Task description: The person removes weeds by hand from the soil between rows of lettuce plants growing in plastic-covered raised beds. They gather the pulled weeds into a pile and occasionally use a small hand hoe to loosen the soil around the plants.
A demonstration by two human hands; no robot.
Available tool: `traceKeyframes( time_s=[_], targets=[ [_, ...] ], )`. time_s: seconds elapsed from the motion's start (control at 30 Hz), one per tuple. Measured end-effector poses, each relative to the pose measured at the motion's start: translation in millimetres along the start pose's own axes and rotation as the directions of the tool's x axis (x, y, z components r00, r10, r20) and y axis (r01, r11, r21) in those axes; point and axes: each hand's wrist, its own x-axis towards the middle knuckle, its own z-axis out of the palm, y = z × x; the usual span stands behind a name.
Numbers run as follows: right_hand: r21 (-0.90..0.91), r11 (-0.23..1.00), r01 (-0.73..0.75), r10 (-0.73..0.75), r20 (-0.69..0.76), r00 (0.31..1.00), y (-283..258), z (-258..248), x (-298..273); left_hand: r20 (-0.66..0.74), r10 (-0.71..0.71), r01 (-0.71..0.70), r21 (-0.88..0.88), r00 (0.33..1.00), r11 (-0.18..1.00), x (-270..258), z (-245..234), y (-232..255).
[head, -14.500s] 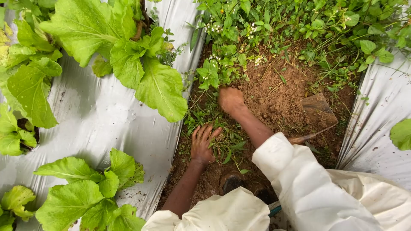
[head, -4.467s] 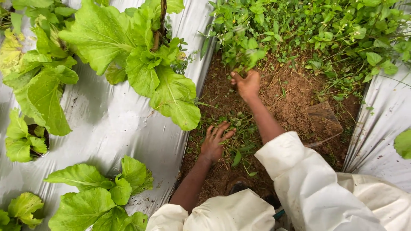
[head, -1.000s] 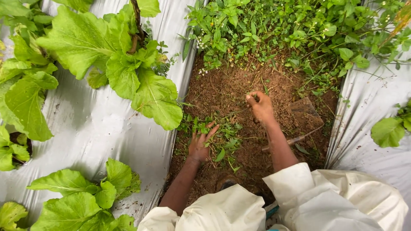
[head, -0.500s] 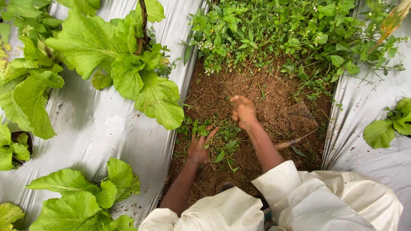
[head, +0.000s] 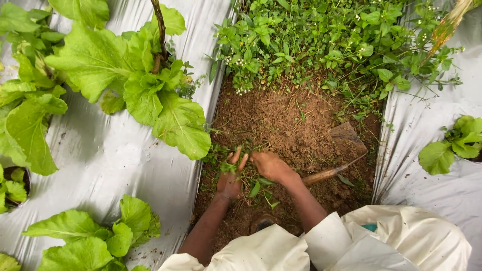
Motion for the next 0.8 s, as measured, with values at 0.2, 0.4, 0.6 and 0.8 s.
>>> traceKeyframes(
  time_s=[0.2, 0.4, 0.6, 0.8],
  targets=[
    [-0.126, 0.943, -0.309, 0.324, 0.12, 0.939, -108, -87, 0, -0.03, -0.047, 0.04, -0.191, 0.998, 0.981, 13, -98, 53],
    [0.047, 0.958, 0.281, -0.232, -0.443, 0.866, -103, -67, 160, -0.257, 0.164, -0.061, 0.367, 0.952, 0.928, 37, -101, 53],
    [0.023, 0.888, 0.458, -0.353, -0.602, 0.716, -135, -43, 207, -0.224, 0.244, -0.126, 0.44, 0.943, 0.889, 2, 29, -19],
    [-0.014, 0.818, 0.575, -0.446, -0.646, 0.619, -130, -42, 227, -0.207, 0.277, -0.175, 0.407, 0.938, 0.897, 14, -12, -4]
  ],
)
